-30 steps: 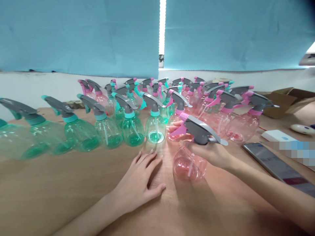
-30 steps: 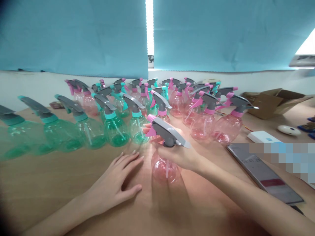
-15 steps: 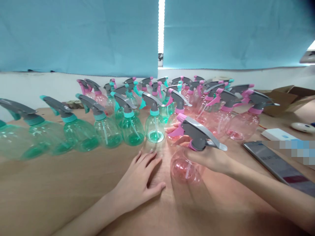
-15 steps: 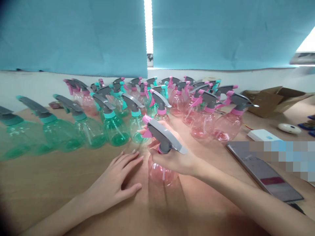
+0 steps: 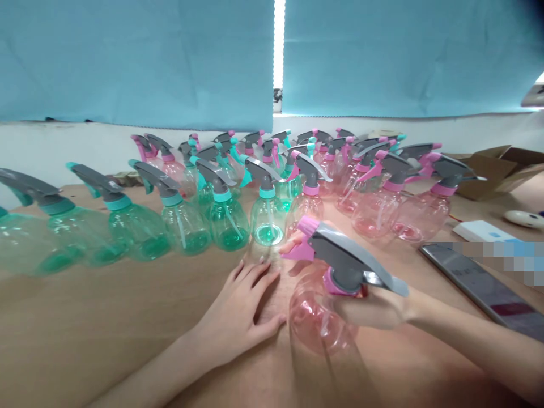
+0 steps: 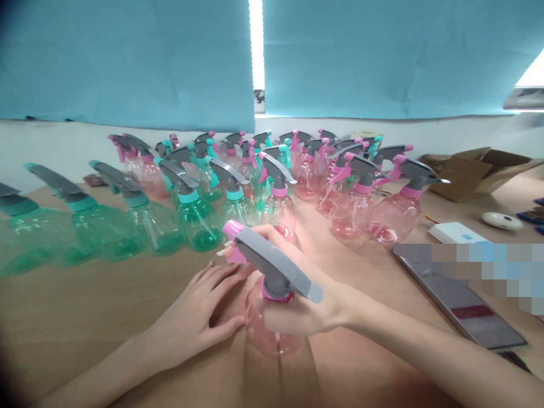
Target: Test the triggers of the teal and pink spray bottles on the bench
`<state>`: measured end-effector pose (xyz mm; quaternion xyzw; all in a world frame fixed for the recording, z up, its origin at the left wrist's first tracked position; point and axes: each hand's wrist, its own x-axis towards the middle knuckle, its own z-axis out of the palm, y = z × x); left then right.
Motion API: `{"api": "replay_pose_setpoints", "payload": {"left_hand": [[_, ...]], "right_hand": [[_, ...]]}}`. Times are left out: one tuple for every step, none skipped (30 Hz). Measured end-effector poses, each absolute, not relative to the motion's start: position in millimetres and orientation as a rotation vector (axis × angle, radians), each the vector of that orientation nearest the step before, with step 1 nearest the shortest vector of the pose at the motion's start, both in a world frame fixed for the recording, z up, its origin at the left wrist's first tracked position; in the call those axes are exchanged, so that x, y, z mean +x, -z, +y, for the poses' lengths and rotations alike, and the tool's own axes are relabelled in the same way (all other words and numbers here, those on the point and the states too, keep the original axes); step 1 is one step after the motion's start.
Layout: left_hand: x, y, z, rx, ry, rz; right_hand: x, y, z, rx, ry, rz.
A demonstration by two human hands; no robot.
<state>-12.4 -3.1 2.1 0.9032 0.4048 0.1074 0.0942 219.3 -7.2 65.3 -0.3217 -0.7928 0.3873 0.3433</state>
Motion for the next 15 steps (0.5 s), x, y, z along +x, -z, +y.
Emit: {"api": "replay_pose_setpoints", "payload": {"left_hand": [[-12.4,-2.1,-3.1,2.678,-0.313,1.203],[-12.4,-2.1,-3.1,2.678,-0.309,1.204],[-12.5,-2.0,-3.1,2.678,-0.305,1.205],[-12.5,-1.9,-3.1,2.678,-0.302,1.207],[-12.6,-1.7,-3.2,2.679,-0.307,1.208],[-12.7,-1.4,-3.3,2.680,-0.320,1.209],[-12.7,-1.2,-3.5,2.680,-0.337,1.208],[-12.8,-1.1,-3.6,2.679,-0.353,1.206],[-12.8,-1.0,-3.8,2.677,-0.365,1.203],[-12.8,-1.1,-4.0,2.674,-0.372,1.201],[-12.8,-1.3,-4.2,2.670,-0.372,1.200],[-12.8,-1.5,-4.4,2.665,-0.368,1.202],[-12.9,-1.8,-4.6,2.661,-0.363,1.204],[-12.9,-2.0,-4.8,2.658,-0.359,1.208],[-13.0,-2.1,-4.9,2.656,-0.354,1.211]], "right_hand": [[220.1,-63.5,-7.1,-0.868,-1.031,-2.046],[220.4,-61.7,-6.7,-0.894,-1.039,-2.032],[220.0,-60.2,-6.2,-0.903,-1.027,-2.020],[219.0,-59.2,-5.7,-0.899,-1.000,-2.011],[217.2,-58.9,-5.1,-0.888,-0.969,-2.009],[215.1,-59.3,-4.5,-0.876,-0.938,-2.012],[212.8,-60.1,-3.9,-0.867,-0.903,-2.016],[210.6,-61.3,-3.2,-0.866,-0.868,-2.017],[208.8,-62.4,-2.4,-0.871,-0.833,-2.011],[207.6,-63.1,-1.3,-0.880,-0.797,-1.997],[207.2,-63.1,0.0,-0.897,-0.769,-1.975],[207.5,-62.5,1.4,-0.918,-0.748,-1.951],[208.4,-61.1,3.0,-0.942,-0.744,-1.934],[209.8,-59.1,4.5,-0.969,-0.754,-1.922],[211.3,-56.8,5.9,-0.996,-0.770,-1.913]]}}
